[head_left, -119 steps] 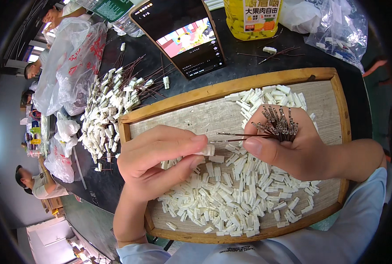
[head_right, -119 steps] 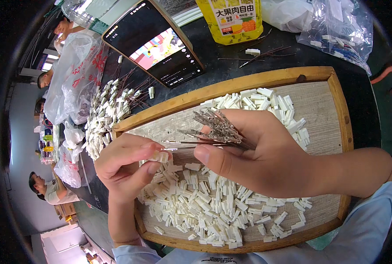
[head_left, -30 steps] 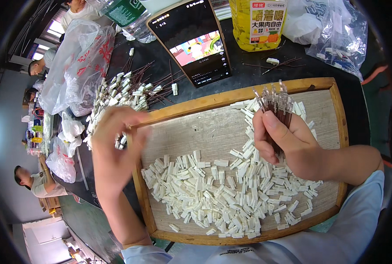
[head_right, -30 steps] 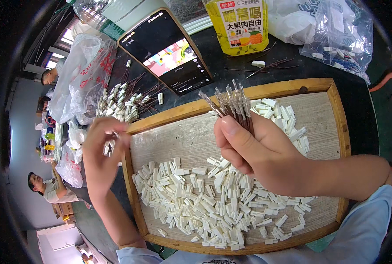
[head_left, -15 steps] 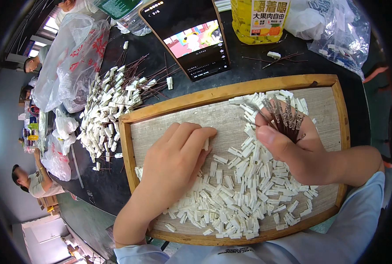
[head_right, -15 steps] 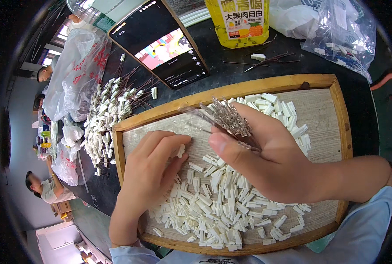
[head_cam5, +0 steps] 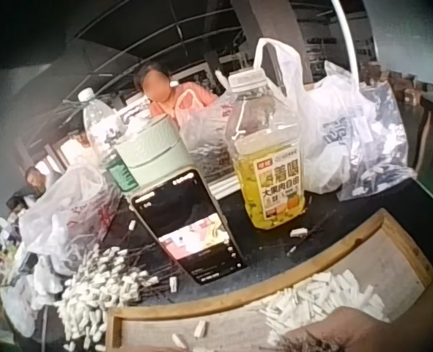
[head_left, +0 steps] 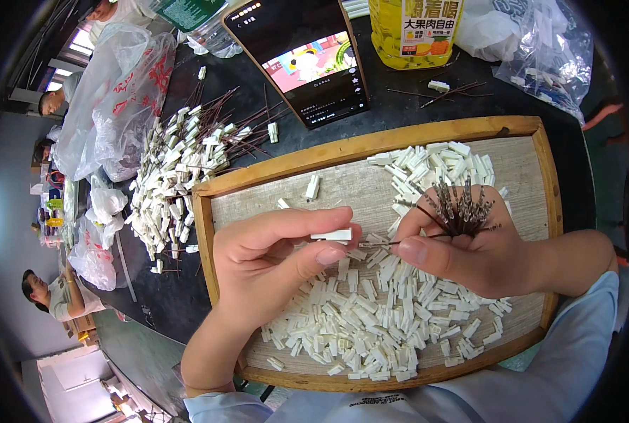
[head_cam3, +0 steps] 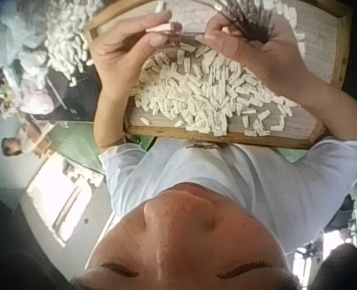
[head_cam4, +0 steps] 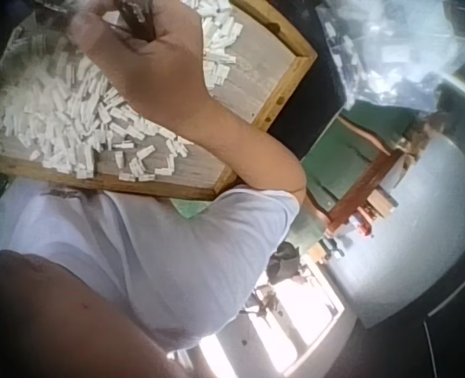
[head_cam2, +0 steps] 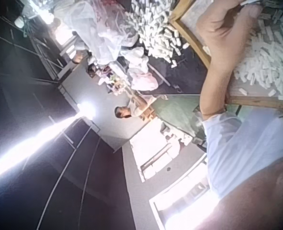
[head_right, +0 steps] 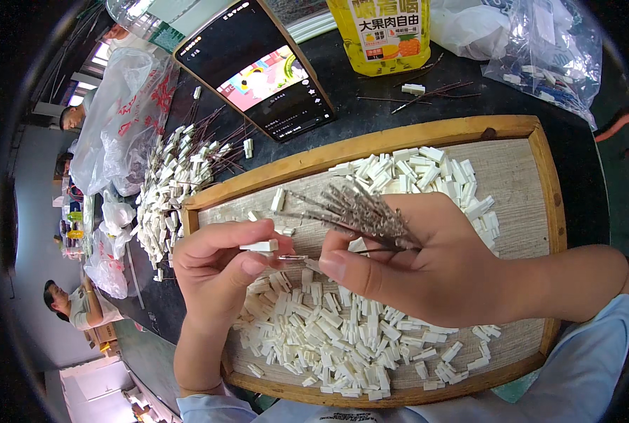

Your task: The person inserts metal pins into white plastic connector housings by hand, assembling connector assemblies.

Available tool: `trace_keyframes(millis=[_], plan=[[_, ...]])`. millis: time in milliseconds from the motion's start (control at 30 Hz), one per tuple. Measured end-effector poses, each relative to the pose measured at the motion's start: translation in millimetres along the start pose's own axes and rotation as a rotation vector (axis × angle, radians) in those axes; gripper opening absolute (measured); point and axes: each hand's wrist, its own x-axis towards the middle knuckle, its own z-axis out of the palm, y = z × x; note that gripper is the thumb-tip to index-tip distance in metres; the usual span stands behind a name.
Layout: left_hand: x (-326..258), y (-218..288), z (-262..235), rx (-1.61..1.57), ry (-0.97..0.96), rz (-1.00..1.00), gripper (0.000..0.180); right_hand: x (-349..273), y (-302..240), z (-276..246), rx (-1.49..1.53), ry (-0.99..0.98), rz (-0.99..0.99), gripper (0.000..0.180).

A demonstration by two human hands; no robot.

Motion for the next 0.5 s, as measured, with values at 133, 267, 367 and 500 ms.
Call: trace_keyframes(millis=[133, 267, 367, 500], plan=[[-2.0, -2.0, 0.1, -0.024, -0.031, -0.034, 0.025, 0.3, 0.6, 2.3, 0.047, 0.000, -0.015, 0.006], [-1.3, 0.0, -0.3, -0.085, -0.069, -0.053, 0.027, -0.5, 1.4, -0.4, 0.030, -0.004, -0.012, 0.010], [1.9, -2.3, -0.2, 0.132, -0.106, -0.001, 0.026, 0.0, 4.6, 0.3, -0.005, -0.004, -0.063, 0.014], [0.0, 11.9, 9.4, 0.237, -0.140, -0.042, 0.025, 0.5, 1.8, -2.1, -0.221, -0.072, -0.297, 0.017]])
